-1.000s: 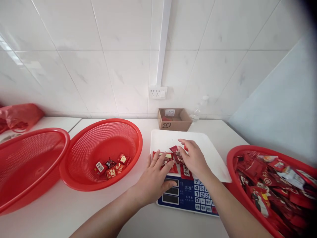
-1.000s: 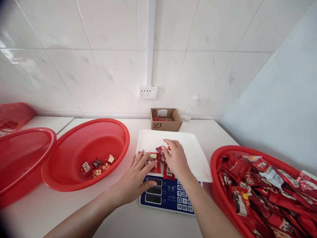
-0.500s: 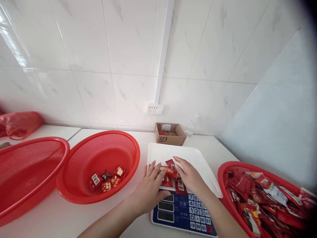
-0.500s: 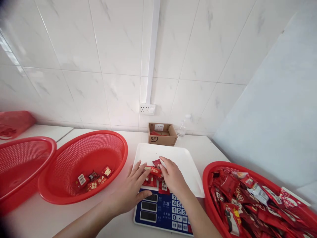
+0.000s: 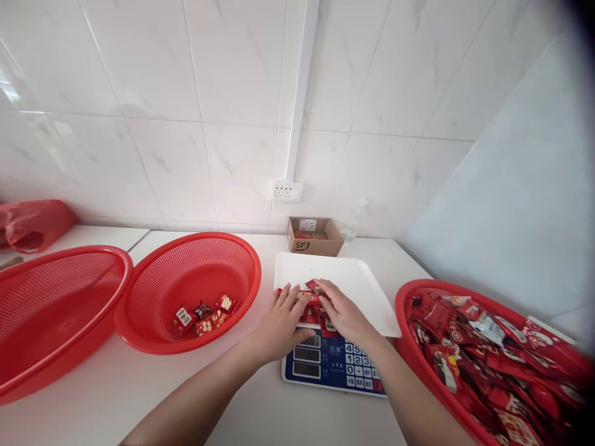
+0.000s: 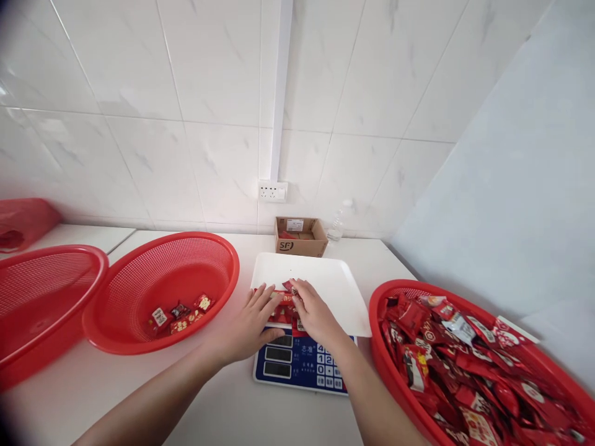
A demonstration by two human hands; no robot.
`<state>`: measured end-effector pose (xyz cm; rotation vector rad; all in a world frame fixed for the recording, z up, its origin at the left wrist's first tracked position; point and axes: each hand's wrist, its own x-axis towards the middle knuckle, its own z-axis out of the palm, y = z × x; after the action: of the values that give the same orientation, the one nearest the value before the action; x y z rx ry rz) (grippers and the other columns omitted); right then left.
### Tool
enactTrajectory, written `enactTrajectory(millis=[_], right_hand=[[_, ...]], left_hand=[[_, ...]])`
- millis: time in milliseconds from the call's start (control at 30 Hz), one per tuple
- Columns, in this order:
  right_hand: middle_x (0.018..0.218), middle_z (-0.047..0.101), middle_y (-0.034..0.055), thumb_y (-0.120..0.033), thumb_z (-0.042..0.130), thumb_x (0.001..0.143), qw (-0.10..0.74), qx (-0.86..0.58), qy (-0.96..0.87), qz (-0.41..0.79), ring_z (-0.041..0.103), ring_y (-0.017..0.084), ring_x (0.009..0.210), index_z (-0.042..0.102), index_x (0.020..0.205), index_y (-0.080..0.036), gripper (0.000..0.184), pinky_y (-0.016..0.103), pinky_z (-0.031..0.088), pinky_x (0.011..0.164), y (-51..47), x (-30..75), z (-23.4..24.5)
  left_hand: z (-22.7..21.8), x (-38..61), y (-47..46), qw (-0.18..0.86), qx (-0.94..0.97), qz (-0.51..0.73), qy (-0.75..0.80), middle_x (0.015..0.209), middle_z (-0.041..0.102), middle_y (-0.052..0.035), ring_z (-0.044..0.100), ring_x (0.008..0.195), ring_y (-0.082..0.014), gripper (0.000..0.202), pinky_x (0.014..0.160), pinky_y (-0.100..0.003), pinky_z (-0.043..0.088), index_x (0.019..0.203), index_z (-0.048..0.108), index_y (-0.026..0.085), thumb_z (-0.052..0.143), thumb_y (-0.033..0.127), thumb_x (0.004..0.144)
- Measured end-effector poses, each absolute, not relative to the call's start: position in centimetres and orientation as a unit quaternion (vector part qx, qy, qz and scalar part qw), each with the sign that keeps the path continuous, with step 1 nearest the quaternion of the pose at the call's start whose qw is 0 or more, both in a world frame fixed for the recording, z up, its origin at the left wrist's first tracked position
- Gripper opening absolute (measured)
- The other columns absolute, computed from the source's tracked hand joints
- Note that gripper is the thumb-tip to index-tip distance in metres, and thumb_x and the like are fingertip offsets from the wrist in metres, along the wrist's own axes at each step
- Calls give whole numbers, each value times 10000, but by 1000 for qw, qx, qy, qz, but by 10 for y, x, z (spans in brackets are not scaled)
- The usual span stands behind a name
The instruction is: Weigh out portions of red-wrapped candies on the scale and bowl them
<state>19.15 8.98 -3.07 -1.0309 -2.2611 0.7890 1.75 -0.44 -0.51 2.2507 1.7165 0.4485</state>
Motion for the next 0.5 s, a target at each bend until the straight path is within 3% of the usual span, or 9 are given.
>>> enactTrajectory(millis=[300,400,500], right_hand=[[1434,432,59,-497,331,909,297,-431,-800,293,353,216,1341,455,1345,-229,527,434,254,1137,81,211,-4],[1426,443,39,-521,360,883,313,-494,-769,260,363,239,1335,464,1338,-256,537,443,272,1129,70,253,7],[1366,510,45,-533,392,832,299,-565,-734,231,436,289,1279,532,1270,-283,523,492,315,1095,60,312,6]], left_hand=[[-14,12,-10,88,760,290,575,1521,279,-171,135,1426,-330,560,1100,-589,237,1406,342,200,505,414,914],[-11,3,-27,79,749,373,542,1447,419,-146,340,1369,-270,430,1077,-477,360,1343,421,210,474,344,937],[-9,-6,-48,109,746,415,509,1229,619,-107,577,1159,-204,303,949,-345,498,1233,523,220,458,279,943]])
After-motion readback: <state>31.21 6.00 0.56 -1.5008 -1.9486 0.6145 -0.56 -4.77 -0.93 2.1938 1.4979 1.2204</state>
